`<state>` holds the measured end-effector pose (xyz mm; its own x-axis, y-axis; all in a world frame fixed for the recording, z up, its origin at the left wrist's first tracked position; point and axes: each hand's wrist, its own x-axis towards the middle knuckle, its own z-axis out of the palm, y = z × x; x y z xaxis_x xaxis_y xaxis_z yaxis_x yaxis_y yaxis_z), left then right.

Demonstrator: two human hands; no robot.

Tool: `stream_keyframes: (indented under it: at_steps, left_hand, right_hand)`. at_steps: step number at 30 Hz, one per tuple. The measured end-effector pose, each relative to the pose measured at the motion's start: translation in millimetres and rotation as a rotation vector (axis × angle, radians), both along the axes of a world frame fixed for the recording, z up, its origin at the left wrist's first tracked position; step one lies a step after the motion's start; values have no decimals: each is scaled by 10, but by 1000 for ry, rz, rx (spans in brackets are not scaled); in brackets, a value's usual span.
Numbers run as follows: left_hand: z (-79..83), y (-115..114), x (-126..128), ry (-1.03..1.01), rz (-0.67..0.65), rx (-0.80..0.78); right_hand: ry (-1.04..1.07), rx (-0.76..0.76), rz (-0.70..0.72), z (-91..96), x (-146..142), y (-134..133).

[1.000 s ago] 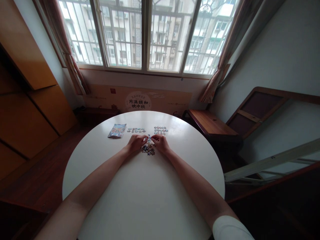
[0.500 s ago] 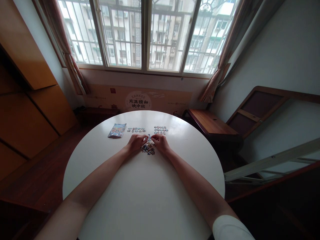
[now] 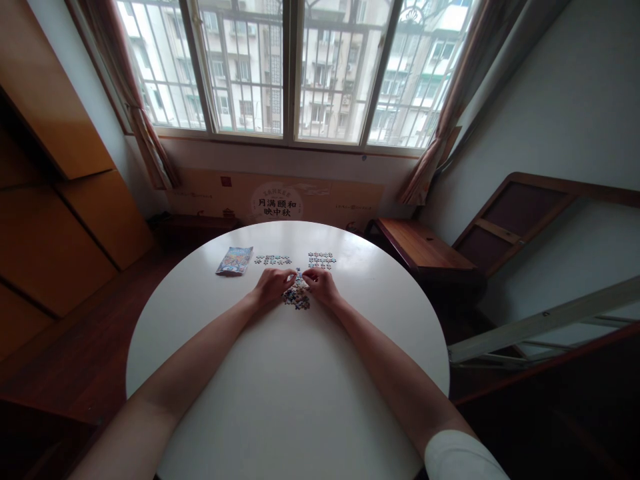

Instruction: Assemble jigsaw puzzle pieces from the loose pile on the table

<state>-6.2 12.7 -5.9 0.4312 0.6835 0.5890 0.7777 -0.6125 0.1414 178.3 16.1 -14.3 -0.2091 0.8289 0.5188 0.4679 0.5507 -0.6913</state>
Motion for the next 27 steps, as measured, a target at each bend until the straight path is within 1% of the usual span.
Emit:
stream_keyframes:
  at_steps: [19,27]
  left_hand:
    - [40,-31,4,20,0,1]
    - [16,-15,-2,10,-4,-2]
  right_hand:
    - [-4,10,-1,4,-3,-3]
    - [-9,5,4,32,-3,-27]
